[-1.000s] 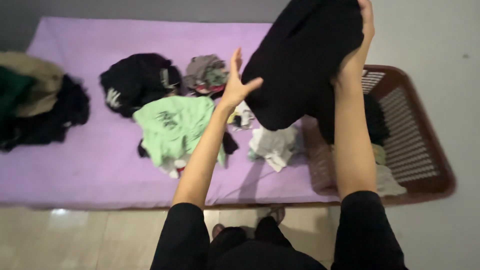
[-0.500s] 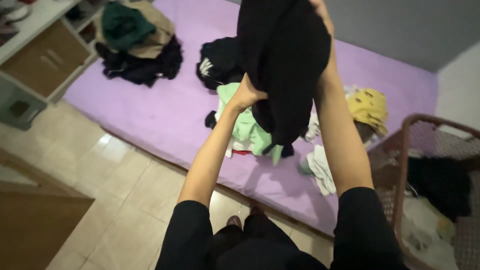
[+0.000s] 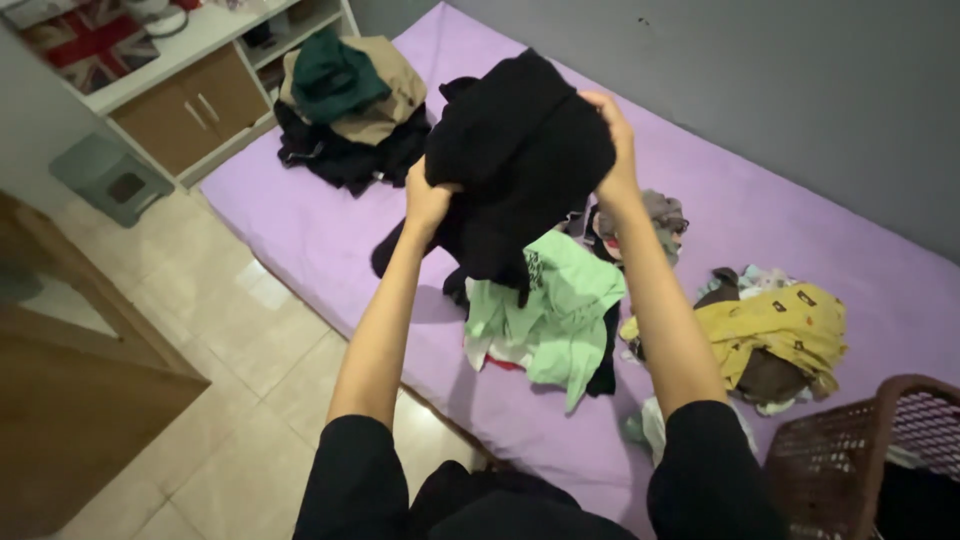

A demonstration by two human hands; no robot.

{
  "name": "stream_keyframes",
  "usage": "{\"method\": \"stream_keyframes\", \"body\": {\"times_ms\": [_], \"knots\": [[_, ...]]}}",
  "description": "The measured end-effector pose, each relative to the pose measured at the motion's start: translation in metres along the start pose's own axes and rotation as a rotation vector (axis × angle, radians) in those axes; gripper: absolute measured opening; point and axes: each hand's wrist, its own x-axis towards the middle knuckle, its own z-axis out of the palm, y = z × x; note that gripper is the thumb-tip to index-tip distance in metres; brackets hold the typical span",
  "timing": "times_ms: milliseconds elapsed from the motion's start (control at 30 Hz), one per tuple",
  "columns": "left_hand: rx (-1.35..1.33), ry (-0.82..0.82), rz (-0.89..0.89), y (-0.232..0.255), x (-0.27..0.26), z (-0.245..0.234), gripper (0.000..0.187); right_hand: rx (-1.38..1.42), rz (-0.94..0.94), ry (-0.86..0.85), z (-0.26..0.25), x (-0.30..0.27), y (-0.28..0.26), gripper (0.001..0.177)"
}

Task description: Sort laundry items from a basket into piles on a bed.

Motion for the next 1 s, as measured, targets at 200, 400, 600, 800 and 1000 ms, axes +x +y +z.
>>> {"method": "stream_keyframes", "body": {"times_ms": [200,400,600,800,1000], "knots": [[0.053,0.082,-0.086,-0.039,0.04,0.014,0.042,0.05,0.052,0.075,0.014,0.02,0.038,0.038],[0.002,0.224,-0.073,-0.07,0.092,0.012,0.037,0.047,0.143,-0.056,0.03,0.055,0.068,0.046],[0.076,0.157,-0.064,-0.105,0.169,0.003,0.034,-0.112,0.107,0.054,0.039,0.094,0.144,0.05],[0.24,0.042,-0.046,-0.177,0.231,0.049,0.047,-0.627,-0.088,0.178,0.009,0.093,0.228,0.05],[0.351,-0.246,-0.137,-0.233,0.232,0.131,0.05,-0.788,0.179,0.235,-0.055,0.042,0.335,0.053]]}}
